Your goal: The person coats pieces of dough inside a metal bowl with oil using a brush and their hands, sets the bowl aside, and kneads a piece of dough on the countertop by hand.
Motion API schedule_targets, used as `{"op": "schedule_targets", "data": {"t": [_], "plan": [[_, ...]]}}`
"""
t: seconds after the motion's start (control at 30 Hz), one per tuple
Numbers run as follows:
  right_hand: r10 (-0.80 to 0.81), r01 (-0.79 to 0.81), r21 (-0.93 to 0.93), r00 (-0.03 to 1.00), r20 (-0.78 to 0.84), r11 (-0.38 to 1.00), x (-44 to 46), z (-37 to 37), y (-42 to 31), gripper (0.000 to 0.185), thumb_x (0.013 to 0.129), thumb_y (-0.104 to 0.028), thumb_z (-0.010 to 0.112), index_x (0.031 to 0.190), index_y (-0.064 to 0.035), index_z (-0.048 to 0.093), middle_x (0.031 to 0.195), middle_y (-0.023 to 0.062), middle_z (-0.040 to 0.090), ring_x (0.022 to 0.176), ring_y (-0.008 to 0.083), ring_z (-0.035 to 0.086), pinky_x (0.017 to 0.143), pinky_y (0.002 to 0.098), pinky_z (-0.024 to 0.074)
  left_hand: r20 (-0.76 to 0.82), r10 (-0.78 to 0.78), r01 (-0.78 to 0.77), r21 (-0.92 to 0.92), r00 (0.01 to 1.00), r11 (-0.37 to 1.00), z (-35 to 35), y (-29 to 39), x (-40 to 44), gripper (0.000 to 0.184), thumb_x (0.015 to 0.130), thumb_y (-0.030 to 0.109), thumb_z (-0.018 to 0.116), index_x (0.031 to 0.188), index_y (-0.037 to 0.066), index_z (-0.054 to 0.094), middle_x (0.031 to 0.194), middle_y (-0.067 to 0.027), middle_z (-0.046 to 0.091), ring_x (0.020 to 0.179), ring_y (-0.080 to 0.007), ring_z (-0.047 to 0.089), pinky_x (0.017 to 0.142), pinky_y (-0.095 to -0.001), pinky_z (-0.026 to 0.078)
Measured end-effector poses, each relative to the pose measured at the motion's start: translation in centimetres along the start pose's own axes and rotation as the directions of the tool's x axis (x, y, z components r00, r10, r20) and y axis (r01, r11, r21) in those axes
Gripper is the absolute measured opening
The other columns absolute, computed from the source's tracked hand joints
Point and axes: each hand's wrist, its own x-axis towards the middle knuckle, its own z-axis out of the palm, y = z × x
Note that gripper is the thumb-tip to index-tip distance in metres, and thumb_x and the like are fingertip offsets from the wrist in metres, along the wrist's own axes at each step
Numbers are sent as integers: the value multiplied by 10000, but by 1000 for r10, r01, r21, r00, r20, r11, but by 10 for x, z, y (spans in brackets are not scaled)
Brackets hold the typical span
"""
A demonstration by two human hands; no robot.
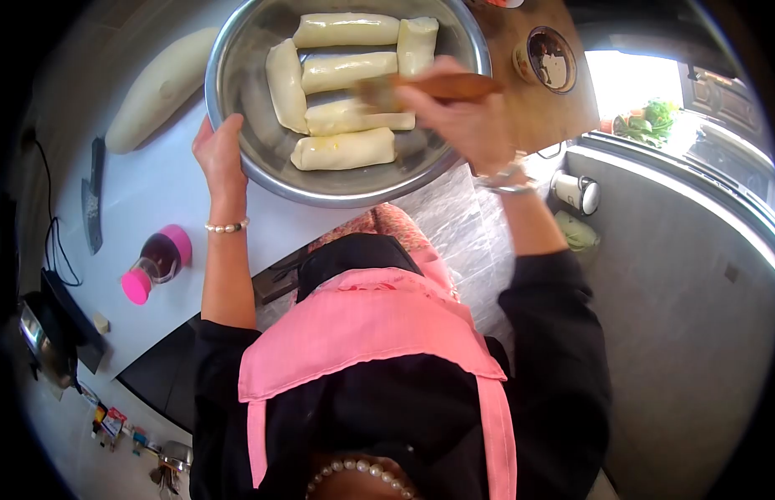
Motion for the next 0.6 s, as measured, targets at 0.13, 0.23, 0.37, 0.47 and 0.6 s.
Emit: {"op": "schedule_targets", "data": {"t": [0.13, 0.23, 0.37, 0.47, 0.6], "plan": [[62, -58, -32, 990, 127, 998, 9, 21, 19, 90, 793, -125, 694, 808, -52, 643, 658, -1, 625, 556, 47, 565, 508, 197, 456, -20, -28, 28, -13, 999, 1000, 0, 1, 1, 170, 715, 13, 557, 864, -41, 618, 732, 17, 541, 656, -74, 422, 612, -222, 385], [28, -36, -230, 999, -35, 972, -7, -42, 27, 122, 807, -154, 682, 840, -43, 644, 659, 4, 629, 508, 50, 548, 474, 204, 463, -15, -15, 14, -51, 1000, 999, 2, 0, -2, 175, 713, 13, 555, 866, -40, 621, 742, 13, 550, 665, -76, 433, 624, -224, 392], [-36, 35, 21, 997, 69, 999, -17, 7, -1, 143, 807, -146, 694, 871, -55, 605, 694, 9, 615, 536, 42, 548, 453, 172, 420, -1, 17, -17, -28, 1000, 999, 0, -1, -2, 187, 709, 13, 552, 872, -41, 625, 743, 12, 551, 661, -77, 432, 617, -227, 392], [115, -159, 166, 962, 246, 973, -17, 41, -15, 163, 787, -170, 711, 837, -61, 600, 641, 12, 602, 497, 42, 533, 433, 175, 408, -8, 15, -15, -7, 1000, 1000, -4, -2, 1, 188, 705, 13, 551, 869, -43, 624, 737, 8, 551, 654, -79, 429, 609, -229, 391], [248, -239, -257, 969, 4, 937, -20, -31, 18, 205, 766, -228, 712, 816, -55, 614, 617, 14, 606, 474, 73, 544, 445, 205, 437, -22, 13, -14, -61, 1000, 998, 4, 3, -4, 169, 700, 12, 555, 846, -42, 621, 721, 3, 550, 640, -83, 426, 602, -233, 390]]}}
